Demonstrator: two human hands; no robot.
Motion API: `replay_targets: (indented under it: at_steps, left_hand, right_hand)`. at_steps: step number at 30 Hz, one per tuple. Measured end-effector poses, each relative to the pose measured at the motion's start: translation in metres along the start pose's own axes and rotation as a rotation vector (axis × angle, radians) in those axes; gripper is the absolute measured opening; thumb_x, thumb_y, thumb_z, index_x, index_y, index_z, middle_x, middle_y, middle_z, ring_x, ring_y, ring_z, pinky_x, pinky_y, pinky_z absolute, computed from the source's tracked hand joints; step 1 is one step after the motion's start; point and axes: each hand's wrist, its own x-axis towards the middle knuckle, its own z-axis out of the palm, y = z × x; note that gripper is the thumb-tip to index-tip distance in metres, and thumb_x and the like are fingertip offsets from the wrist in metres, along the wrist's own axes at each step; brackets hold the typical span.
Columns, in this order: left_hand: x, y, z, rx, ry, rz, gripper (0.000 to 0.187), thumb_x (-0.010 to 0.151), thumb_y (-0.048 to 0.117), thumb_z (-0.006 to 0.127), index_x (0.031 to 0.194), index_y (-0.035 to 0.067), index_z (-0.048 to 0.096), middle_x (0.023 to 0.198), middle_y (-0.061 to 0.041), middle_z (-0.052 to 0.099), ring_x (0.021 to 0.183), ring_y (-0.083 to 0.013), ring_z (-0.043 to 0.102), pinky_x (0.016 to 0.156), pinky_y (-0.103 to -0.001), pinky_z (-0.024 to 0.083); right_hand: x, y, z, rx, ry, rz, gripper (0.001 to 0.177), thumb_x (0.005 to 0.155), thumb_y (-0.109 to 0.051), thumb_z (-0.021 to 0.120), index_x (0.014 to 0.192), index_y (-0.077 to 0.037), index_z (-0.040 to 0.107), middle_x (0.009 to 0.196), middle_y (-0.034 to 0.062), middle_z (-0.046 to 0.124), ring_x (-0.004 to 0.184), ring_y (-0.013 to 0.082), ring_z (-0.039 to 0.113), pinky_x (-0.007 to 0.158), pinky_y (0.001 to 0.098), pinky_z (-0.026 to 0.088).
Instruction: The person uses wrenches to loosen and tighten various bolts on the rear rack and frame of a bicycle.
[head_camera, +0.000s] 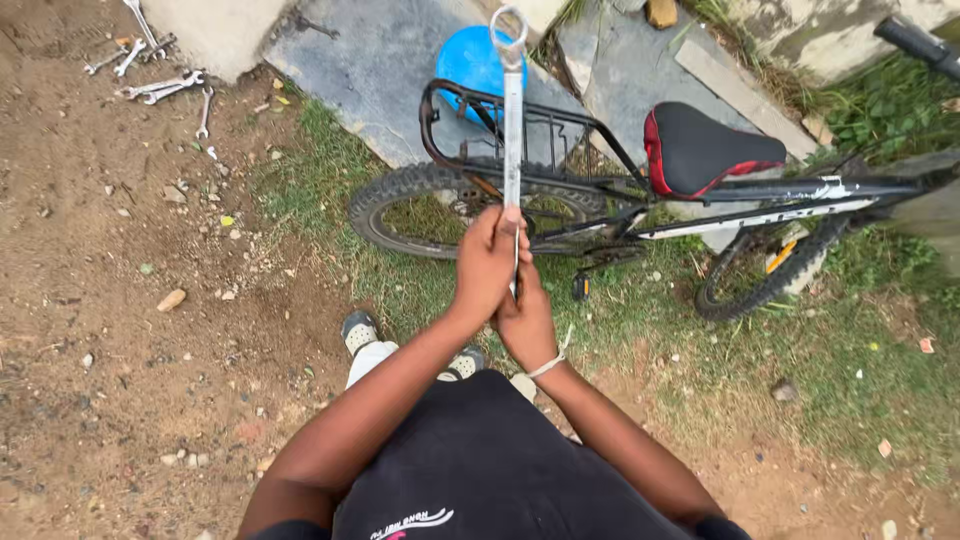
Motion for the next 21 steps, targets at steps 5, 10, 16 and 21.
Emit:
replay_targets:
  at_steps: [5, 10, 16, 21]
  left_hand:
    - [0.025, -0.041, -0.009, -0.031, 0.138, -0.253, 0.017, 0.102, 0.014, 0.051, 0.099, 0.0, 0.061, 0.077, -0.003, 0.061, 0.062, -0.0109, 0.058, 0.056, -0.028, 0.053]
    - [0.031, -0.055, 0.002, -0.264, 0.168, -0.419, 0.03, 0.11, 0.029, 0.048, 0.1, 0.002, 0.058, 0.074, -0.002, 0.056, 0.061, -0.013, 0.055, 0.056, -0.029, 0.051]
    - [0.013, -0.03, 0.001, -0.185, -0.151, -0.242, 0.035, 0.114, 0.029, 0.047, 0.11, -0.001, 0.064, 0.083, -0.006, 0.064, 0.073, -0.0122, 0.063, 0.065, -0.025, 0.055]
    - [-0.011, -0.016, -0.021, -0.257, -0.323, -0.602, 0.036, 0.109, 0.034, 0.039, 0.12, 0.007, 0.06, 0.107, -0.013, 0.07, 0.078, -0.0187, 0.068, 0.064, -0.035, 0.052]
  right_hand:
    - [0.021, 0.031, 0.032, -0.066, -0.05, -0.187, 0.043, 0.097, -0.007, 0.059, 0.135, 0.009, 0.047, 0.106, 0.0274, 0.068, 0.089, 0.0375, 0.069, 0.076, 0.0459, 0.055]
    - [0.026, 0.022, 0.001, 0.083, -0.181, 0.325, 0.023, 0.102, -0.007, 0.046, 0.119, 0.004, 0.057, 0.069, 0.0116, 0.066, 0.045, 0.02, 0.059, 0.042, 0.0352, 0.048]
    - [0.005, 0.016, -0.001, 0.467, -0.099, 0.273, 0.016, 0.101, -0.001, 0.047, 0.115, -0.004, 0.052, 0.079, 0.0039, 0.061, 0.057, 0.0113, 0.058, 0.049, 0.0266, 0.051]
    - [-0.012, 0.026, -0.017, 0.683, -0.287, 0.456, 0.015, 0.099, -0.001, 0.054, 0.114, -0.001, 0.056, 0.08, 0.0065, 0.063, 0.057, 0.0144, 0.061, 0.05, 0.0294, 0.054]
